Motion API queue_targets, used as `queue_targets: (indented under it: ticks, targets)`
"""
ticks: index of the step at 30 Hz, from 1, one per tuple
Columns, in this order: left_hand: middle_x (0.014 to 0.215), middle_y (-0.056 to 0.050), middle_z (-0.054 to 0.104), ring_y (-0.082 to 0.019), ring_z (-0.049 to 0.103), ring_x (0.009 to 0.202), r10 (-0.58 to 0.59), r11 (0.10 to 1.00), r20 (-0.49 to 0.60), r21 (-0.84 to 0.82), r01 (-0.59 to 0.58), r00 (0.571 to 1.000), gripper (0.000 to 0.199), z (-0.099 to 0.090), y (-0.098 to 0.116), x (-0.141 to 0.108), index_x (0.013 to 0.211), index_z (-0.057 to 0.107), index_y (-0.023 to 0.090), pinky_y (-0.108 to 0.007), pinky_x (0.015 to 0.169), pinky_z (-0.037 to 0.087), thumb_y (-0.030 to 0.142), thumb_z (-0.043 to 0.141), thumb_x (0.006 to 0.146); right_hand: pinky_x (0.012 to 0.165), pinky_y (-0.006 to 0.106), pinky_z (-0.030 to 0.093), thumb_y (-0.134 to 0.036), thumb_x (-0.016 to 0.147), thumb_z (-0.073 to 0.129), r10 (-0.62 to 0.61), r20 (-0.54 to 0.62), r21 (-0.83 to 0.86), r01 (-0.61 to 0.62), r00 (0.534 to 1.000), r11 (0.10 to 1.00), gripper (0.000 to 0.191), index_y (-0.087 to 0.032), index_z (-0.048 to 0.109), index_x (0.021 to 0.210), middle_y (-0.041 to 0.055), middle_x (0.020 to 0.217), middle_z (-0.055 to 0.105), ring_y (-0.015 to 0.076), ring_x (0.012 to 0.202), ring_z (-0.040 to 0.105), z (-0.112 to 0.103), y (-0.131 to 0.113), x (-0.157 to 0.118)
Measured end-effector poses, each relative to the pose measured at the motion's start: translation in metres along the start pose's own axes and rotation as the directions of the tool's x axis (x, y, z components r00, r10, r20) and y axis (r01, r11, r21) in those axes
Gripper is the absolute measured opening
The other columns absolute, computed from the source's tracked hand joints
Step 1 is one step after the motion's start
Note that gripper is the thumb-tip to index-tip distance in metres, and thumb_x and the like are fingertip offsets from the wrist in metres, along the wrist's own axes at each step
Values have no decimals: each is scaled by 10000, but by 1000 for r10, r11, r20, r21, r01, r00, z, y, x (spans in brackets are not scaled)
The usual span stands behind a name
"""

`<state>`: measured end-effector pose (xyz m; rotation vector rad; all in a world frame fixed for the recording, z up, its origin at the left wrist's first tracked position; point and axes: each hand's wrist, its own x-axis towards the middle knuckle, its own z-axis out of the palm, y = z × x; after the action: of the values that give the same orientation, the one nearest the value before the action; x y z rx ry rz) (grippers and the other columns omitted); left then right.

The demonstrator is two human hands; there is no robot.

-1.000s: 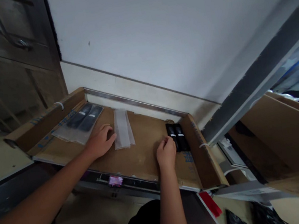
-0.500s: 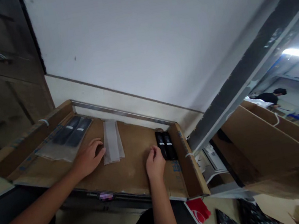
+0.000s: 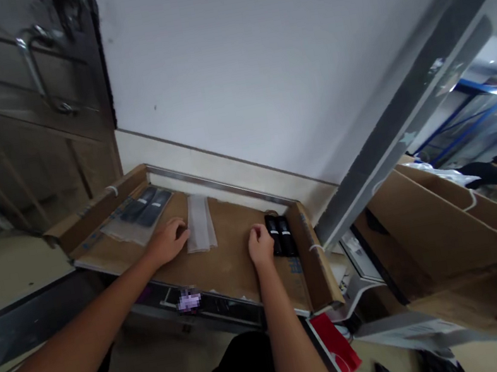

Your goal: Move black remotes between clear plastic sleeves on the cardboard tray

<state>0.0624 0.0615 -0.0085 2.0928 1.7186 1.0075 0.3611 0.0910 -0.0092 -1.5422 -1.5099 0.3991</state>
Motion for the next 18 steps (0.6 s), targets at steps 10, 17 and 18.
queue_targets:
  ticks: [10,17,18]
  targets:
    - [1268,-264,589,-420,534,1230,-298,843,-193,407,352,935,465,-44,-25,22,1246,557,95,-521,995,448,330,526,847,752,294,456,-312,870,412,-73,-34,-180,66,997,981,283,-174,659,890,86,847,712,226,792,647,1,-4,0]
    - [1329,-331,550,-442,653,1078,-515,794,43,400,458,856,710,-55,-32,50,1236,563,83,-479,862,519,506,692,681,736,289,439,-319,879,406,-73,-35,-190,65,997,980,279,-179,647,869,71,805,693,213,754,624,2,-4,-4]
    - [1318,-320,568,-431,661,1073,-517,795,58,401,454,854,725,-56,-29,50,1243,557,94,-467,852,524,498,709,660,739,290,439,-317,875,407,-66,-38,-181,58,997,982,278,-178,647,866,72,807,694,213,759,624,2,-4,-4]
